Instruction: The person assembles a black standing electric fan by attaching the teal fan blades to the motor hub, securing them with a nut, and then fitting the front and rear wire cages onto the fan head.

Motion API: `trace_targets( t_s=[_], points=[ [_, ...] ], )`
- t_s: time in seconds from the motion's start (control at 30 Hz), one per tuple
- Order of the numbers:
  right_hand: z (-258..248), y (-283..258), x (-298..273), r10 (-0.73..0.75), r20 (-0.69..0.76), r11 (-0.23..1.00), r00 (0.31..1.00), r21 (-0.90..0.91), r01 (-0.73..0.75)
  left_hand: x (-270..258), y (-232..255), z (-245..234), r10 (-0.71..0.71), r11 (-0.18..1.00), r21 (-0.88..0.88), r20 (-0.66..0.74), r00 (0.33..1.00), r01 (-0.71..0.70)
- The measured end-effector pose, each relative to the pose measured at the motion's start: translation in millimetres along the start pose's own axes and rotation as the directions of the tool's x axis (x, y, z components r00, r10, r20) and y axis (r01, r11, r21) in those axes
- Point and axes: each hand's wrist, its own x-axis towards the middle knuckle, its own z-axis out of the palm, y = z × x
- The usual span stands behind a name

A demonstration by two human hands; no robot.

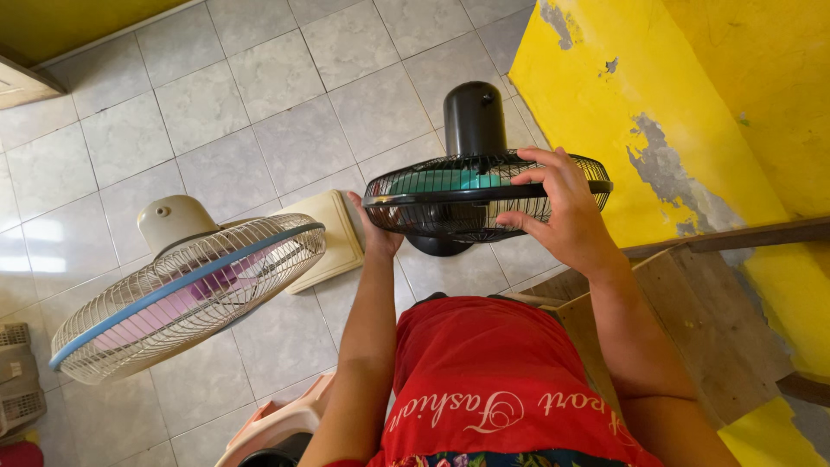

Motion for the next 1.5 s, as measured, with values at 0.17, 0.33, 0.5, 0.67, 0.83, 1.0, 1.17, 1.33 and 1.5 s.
trace_targets(
  t_s=[0.17, 0.33, 0.5, 0.67, 0.83, 1.0, 1.17, 1.33, 1.5],
  points=[
    [2, 4, 2, -0.009, -0.016, 1.0, 1.0, 0.001, 0.009, -6, -10, 6, -0.184, 0.982, 0.046, 0.069, 0.98, 0.182],
    [-3, 8, 2, -0.018, 0.012, 0.999, 1.0, 0.05, 0.018, 5, -26, -3, -0.177, 0.963, -0.173, 0.186, 0.966, 0.209],
    [-3, 8, 5, -0.017, 0.027, 0.997, 0.999, 0.078, 0.015, 14, -28, -13, -0.147, 0.963, -0.196, 0.191, 0.971, 0.184],
    [1, 8, 4, -0.135, -0.017, 0.991, 0.991, 0.018, 0.136, 11, -23, -6, -0.191, 0.96, -0.205, 0.024, 0.981, 0.192],
    [8, 13, -3, -0.182, -0.084, 0.983, 0.98, 0.009, 0.183, 10, -20, -8, -0.215, 0.965, -0.137, 0.065, 0.975, 0.222],
    [11, 18, -8, -0.231, -0.118, 0.973, 0.966, -0.022, 0.23, 11, -24, -11, -0.204, 0.969, -0.137, 0.02, 0.979, 0.205],
    [10, 22, -7, -0.328, -0.096, 0.944, 0.94, -0.061, 0.323, 8, -22, -4, -0.206, 0.959, -0.201, -0.016, 0.978, 0.198],
    [12, 25, -6, -0.294, -0.133, 0.955, 0.947, -0.083, 0.285, 5, -17, 3, -0.206, 0.972, -0.106, 0.038, 0.978, 0.209],
    [9, 24, -5, -0.129, -0.166, 0.988, 0.978, 0.067, 0.142, 0, -14, 13, -0.212, 0.973, -0.054, 0.162, 0.964, 0.223]
  ],
)
